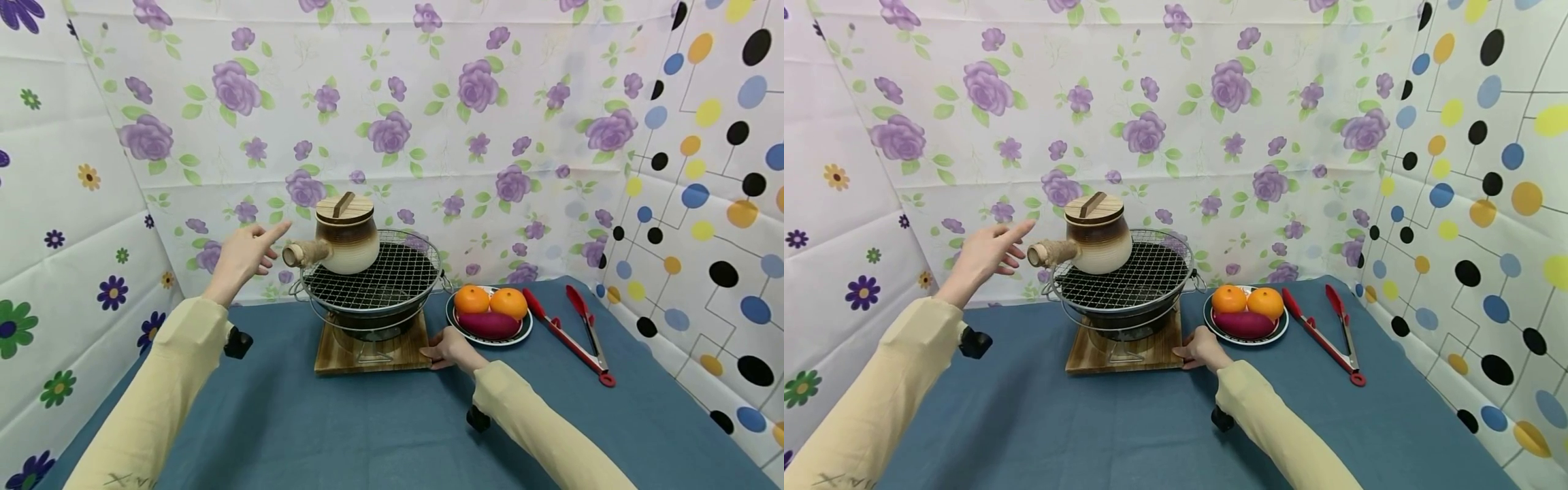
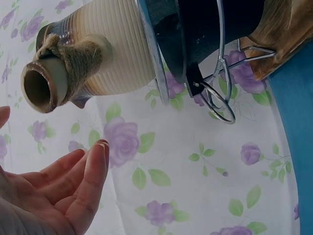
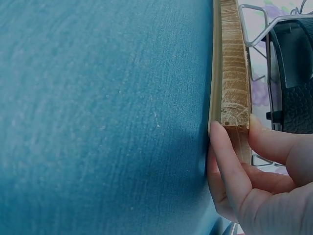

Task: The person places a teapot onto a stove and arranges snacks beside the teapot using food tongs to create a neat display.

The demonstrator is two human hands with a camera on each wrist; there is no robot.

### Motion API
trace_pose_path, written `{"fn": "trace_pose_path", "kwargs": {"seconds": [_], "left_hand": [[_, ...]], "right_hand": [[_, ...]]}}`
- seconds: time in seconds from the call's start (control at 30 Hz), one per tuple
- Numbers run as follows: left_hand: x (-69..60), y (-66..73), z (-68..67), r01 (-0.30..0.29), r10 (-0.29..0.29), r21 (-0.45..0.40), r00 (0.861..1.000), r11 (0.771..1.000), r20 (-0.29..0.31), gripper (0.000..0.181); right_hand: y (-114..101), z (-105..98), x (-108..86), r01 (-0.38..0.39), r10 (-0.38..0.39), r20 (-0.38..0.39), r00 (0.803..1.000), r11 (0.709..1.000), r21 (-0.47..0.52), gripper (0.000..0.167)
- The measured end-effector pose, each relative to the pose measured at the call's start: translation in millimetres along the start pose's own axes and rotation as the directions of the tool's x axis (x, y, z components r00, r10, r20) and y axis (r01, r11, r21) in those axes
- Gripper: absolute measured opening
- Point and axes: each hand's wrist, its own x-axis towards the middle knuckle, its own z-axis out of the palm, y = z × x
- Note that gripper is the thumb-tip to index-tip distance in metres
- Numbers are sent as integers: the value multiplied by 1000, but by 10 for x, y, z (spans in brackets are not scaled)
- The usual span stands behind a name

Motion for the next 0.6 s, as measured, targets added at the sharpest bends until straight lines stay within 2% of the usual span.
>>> {"fn": "trace_pose_path", "kwargs": {"seconds": [0.2,0.33,0.6], "left_hand": [[-17,-99,-40,10,-12,-53,999,999,-41,85],[-23,-167,-50,16,-19,-54,998,998,-57,85],[-95,-369,-13,24,-23,-45,1000,999,12,88]], "right_hand": [[-9,-5,-9,9,-9,8,1000,1000,3,19],[-15,-3,-14,11,-11,5,1000,1000,4,19],[-24,4,-39,16,-16,5,1000,1000,11,21]]}}
